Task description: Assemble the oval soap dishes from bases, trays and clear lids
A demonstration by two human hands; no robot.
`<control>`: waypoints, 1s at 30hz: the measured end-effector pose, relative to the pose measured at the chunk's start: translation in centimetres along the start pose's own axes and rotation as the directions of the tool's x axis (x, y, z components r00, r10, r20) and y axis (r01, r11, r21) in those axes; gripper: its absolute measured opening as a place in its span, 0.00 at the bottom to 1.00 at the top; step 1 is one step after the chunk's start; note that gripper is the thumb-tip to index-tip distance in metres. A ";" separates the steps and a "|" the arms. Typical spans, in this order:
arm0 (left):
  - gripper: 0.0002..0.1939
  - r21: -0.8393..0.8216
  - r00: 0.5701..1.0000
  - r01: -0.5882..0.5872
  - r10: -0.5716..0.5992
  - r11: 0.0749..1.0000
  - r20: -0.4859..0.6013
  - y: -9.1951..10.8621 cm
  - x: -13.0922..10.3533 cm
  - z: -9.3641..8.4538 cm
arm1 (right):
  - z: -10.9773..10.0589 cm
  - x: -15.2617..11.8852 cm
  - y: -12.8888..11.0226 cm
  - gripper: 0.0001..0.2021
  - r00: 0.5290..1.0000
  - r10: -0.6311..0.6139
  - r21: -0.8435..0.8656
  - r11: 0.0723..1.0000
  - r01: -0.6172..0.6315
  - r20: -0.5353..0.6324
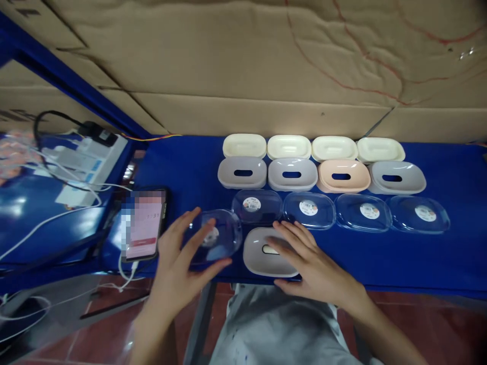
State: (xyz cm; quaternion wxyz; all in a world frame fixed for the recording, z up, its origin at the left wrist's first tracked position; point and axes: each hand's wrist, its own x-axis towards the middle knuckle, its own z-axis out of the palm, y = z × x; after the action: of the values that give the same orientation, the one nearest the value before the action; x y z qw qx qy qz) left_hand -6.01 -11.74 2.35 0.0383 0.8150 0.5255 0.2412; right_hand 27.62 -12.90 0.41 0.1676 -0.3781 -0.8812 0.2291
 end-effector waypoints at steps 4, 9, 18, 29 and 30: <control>0.37 -0.080 0.980 -0.141 0.151 0.987 0.130 5.2 0.7 0.9 | -1.0 -1.7 0.6 0.38 0.973 0.108 0.116 0.990 -0.086 -0.203; 0.34 -0.111 0.945 -0.274 0.289 0.955 0.155 8.6 2.0 3.4 | -1.3 -3.5 1.3 0.23 0.849 0.225 0.247 0.962 -0.116 -0.479; 0.30 -0.070 0.943 -0.276 0.284 0.959 0.172 9.5 2.7 4.5 | -0.1 -2.7 1.5 0.15 0.883 0.130 0.192 0.980 -0.047 -0.451; 0.31 -0.049 0.957 -0.228 0.233 0.972 0.171 9.2 1.9 4.6 | -0.5 -2.3 1.5 0.13 0.911 0.150 0.144 0.984 -0.101 -0.384; 0.31 -0.049 0.957 -0.226 0.231 0.973 0.176 9.2 1.8 4.7 | -0.5 -2.3 1.5 0.14 0.912 0.155 0.146 0.984 -0.106 -0.381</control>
State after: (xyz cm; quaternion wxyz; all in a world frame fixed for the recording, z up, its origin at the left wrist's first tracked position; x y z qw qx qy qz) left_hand 4.31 -13.34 1.79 0.0693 0.8881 0.4186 0.1768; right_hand 30.23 -13.56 -0.28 0.3471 -0.4632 -0.7871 0.2132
